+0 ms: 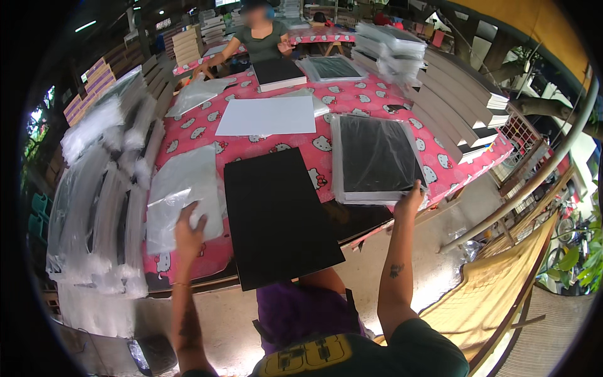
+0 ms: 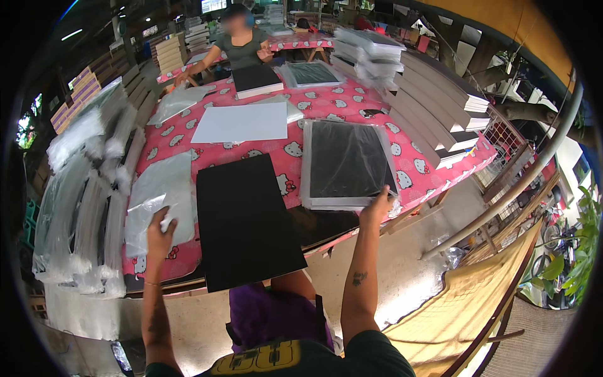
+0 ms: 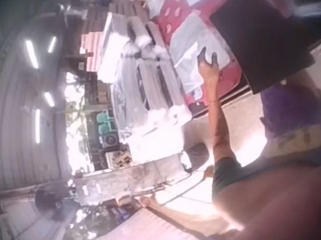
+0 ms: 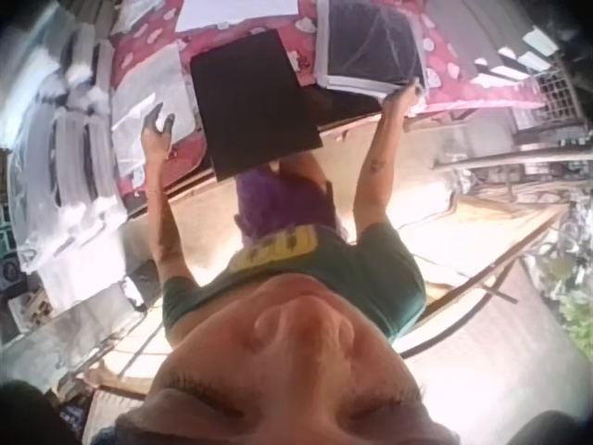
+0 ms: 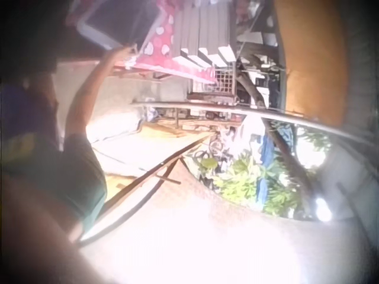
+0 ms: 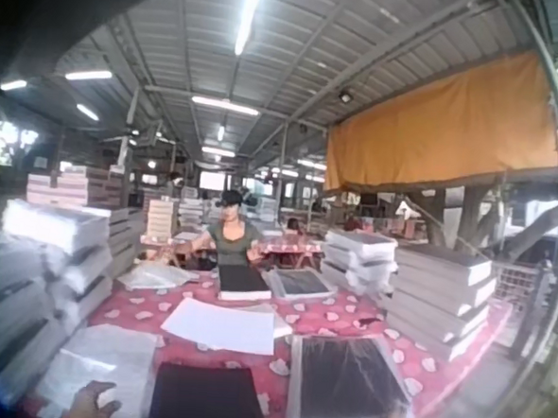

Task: The person places black rectangular items into clear plastic bags by hand and stacks them on a table.

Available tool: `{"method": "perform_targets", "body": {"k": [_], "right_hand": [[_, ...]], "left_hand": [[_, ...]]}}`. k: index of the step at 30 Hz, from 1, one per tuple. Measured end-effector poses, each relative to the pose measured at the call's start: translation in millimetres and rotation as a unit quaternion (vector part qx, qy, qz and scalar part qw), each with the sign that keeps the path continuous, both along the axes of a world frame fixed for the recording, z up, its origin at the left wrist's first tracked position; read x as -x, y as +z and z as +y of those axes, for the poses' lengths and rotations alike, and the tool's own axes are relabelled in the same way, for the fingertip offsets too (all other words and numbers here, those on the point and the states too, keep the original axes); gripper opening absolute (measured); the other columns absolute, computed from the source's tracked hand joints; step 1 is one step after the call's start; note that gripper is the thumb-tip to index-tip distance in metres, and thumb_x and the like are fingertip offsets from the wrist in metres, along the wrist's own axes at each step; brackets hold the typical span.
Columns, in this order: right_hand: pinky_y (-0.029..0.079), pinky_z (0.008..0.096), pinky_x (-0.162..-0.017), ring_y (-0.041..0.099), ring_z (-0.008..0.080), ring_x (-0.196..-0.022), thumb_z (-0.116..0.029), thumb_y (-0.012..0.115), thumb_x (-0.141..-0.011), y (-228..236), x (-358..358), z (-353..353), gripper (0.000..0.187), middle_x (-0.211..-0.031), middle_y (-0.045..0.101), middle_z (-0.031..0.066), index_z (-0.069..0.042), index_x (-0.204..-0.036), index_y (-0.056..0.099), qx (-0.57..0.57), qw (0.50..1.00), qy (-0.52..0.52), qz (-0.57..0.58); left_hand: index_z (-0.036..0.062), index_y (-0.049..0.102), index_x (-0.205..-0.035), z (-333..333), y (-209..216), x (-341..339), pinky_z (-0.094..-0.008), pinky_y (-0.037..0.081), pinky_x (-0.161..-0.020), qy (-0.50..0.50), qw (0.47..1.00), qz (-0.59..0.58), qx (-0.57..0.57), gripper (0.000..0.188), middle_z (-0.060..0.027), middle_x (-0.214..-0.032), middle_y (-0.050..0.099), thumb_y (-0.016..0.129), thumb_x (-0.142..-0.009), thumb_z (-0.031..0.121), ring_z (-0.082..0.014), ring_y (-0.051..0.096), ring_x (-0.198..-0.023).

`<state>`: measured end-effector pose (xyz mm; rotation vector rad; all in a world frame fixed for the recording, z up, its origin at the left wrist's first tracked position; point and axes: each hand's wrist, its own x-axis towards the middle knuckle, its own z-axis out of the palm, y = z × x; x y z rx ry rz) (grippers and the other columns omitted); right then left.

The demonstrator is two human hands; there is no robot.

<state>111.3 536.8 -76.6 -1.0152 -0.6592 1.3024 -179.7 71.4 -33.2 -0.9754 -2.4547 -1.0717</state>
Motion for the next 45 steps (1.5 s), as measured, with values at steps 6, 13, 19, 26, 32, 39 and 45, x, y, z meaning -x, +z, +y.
{"method": "perform_targets", "body": {"k": [6,13,19,26,32,39,45], "right_hand": [[0.037,0.0398,-0.101,0.03,0.0283,-0.133,-0.022,0.062,-0.089,17,10,-37,0.064,-0.145,0.02,0.0183,-0.004,-0.142,0.031,-0.173,0.936,-0.078,-0.298],[0.053,0.0294,-0.072,0.06,0.0158,-0.086,-0.019,0.062,-0.09,66,66,-212,0.039,-0.107,0.058,0.009,-0.004,-0.125,0.052,-0.11,0.753,0.649,0.02],[0.048,0.0309,-0.09,0.056,0.0182,-0.108,-0.018,0.059,-0.093,47,97,-294,0.046,-0.124,0.052,0.0128,-0.002,-0.133,0.045,-0.194,0.595,0.78,-0.01],[0.047,0.0356,-0.092,0.055,0.0204,-0.11,-0.018,0.059,-0.092,52,110,-312,0.045,-0.128,0.049,0.0108,-0.005,-0.133,0.044,-0.065,0.633,0.771,0.03],[0.051,0.0364,-0.084,0.059,0.0156,-0.099,-0.02,0.059,-0.092,35,139,-309,0.028,-0.115,0.058,0.0078,-0.005,-0.115,0.056,0.031,0.666,0.742,0.076],[0.051,0.0364,-0.081,0.061,0.0148,-0.089,-0.035,0.059,-0.091,28,131,-210,0.036,-0.097,0.064,0.003,-0.006,-0.113,0.059,0.017,0.736,0.672,-0.078],[0.046,0.0329,-0.084,0.059,0.0138,-0.092,-0.037,0.065,-0.087,38,108,-189,0.047,-0.096,0.063,0.0045,-0.005,-0.121,0.057,-0.033,0.774,0.628,-0.067]], "left_hand": [[0.0018,0.065,-0.09,-77,-53,49,-0.0445,0.048,-0.073,0.084,0.974,0.133,0.161,0.013,-0.0188,-0.085,0.064,0.056,-0.085,0.01,-0.0364,0.062,-0.078],[-0.0013,0.061,-0.096,-48,-18,43,-0.0288,0.044,-0.053,0.171,0.959,-0.094,-0.204,0.017,-0.0043,-0.066,0.055,0.047,-0.094,0.01,-0.0144,0.051,-0.055],[0.0074,0.061,-0.115,10,25,-28,-0.0403,0.047,-0.084,0.055,0.988,0.142,0.02,0.039,-0.0213,-0.106,0.059,0.066,-0.077,0.01,-0.0395,0.057,-0.097],[0.0017,0.063,-0.098,-33,15,-21,-0.0384,0.049,-0.063,0.142,0.987,-0.011,0.07,0.022,-0.0155,-0.081,0.064,0.066,-0.079,0.014,-0.0306,0.063,-0.07],[0.001,0.054,-0.121,1,36,-94,-0.0369,0.049,-0.079,-0.142,0.989,-0.028,-0.037,0.061,-0.0185,-0.086,0.06,0.077,-0.074,0.033,-0.0319,0.063,-0.081],[0.0073,0.059,-0.117,14,5,-87,-0.0446,0.048,-0.079,-0.103,0.979,-0.113,0.133,0.043,-0.0171,-0.113,0.055,0.065,-0.084,0.035,-0.0364,0.061,-0.092],[0.0075,0.061,-0.112,29,-5,-91,-0.0426,0.049,-0.077,-0.015,0.999,-0.008,0.042,0.038,-0.0154,-0.107,0.056,0.068,-0.083,0.031,-0.035,0.06,-0.093]]}}
